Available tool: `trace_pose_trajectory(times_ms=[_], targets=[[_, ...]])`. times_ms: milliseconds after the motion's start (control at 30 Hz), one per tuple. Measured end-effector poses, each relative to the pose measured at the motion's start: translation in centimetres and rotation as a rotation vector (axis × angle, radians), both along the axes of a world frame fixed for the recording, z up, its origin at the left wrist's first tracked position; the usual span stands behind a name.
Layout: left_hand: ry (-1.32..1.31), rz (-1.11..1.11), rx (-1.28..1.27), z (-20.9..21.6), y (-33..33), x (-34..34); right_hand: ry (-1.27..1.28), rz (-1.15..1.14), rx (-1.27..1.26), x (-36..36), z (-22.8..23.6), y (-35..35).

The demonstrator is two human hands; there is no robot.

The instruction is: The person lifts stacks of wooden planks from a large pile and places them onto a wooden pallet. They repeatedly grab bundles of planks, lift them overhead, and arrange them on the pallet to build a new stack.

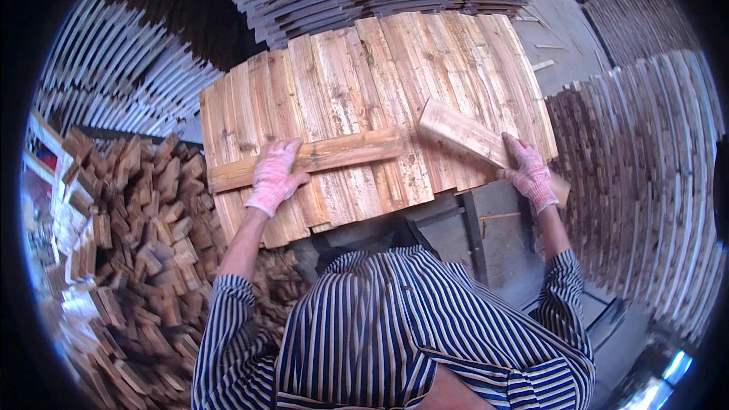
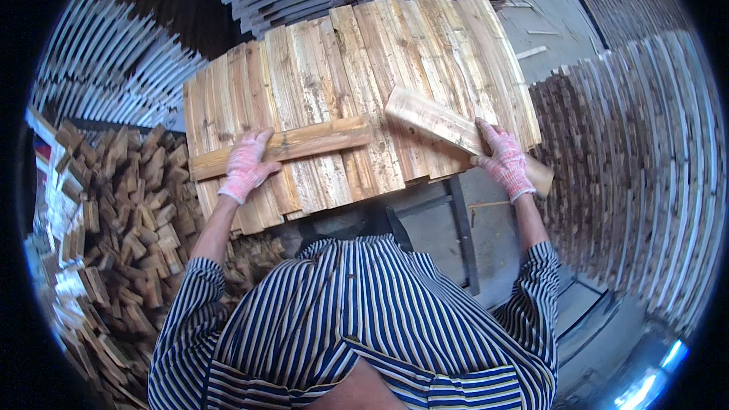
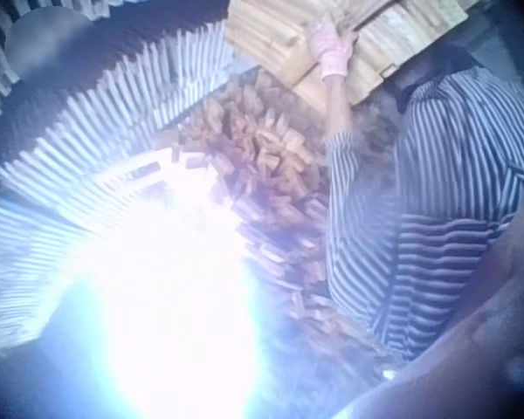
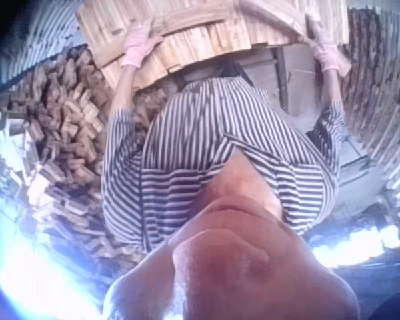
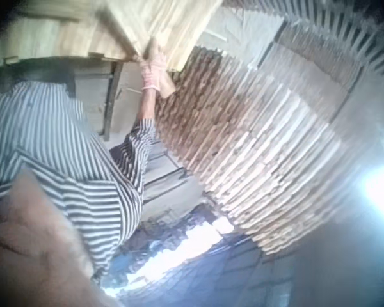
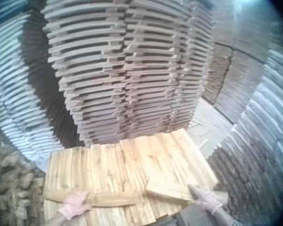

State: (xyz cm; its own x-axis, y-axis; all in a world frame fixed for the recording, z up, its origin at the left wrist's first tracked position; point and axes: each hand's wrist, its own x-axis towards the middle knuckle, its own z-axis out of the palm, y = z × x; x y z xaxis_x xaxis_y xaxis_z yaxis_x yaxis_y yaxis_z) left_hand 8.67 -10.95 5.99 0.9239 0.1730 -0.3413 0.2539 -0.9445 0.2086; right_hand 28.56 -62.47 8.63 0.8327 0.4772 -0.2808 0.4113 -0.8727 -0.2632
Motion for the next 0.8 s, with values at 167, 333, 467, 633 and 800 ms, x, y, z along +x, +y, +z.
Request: trace_pose_trajectory(times_ms=[167, 333, 467, 633, 800], targets=[[0.092, 0.096, 0.012, 1.3, -3.4, -5.2, -0.029, 0.401, -0.136, 5.2, -1.6, 1.2], [-0.014, 0.104, 0.07, -2.4, -5.2, -7.5, -0.009, 0.572, -0.142, 6.6, -4.8, 4.1], [-0.101, 0.157, 0.068, -1.7, -5.7, -7.0, 0.027, 0.587, -0.219, 5.5, -2.2, 6.0], [-0.293, 0.191, 0.152, -4.4, -5.6, -7.4, 0.068, 0.704, 0.167, 1.6, -0.6, 19.2], [-0.158, 0.238, 0.161, -5.9, -6.0, -7.7, 0.193, 0.904, 0.525, -7.7, 6.0, 40.0]])
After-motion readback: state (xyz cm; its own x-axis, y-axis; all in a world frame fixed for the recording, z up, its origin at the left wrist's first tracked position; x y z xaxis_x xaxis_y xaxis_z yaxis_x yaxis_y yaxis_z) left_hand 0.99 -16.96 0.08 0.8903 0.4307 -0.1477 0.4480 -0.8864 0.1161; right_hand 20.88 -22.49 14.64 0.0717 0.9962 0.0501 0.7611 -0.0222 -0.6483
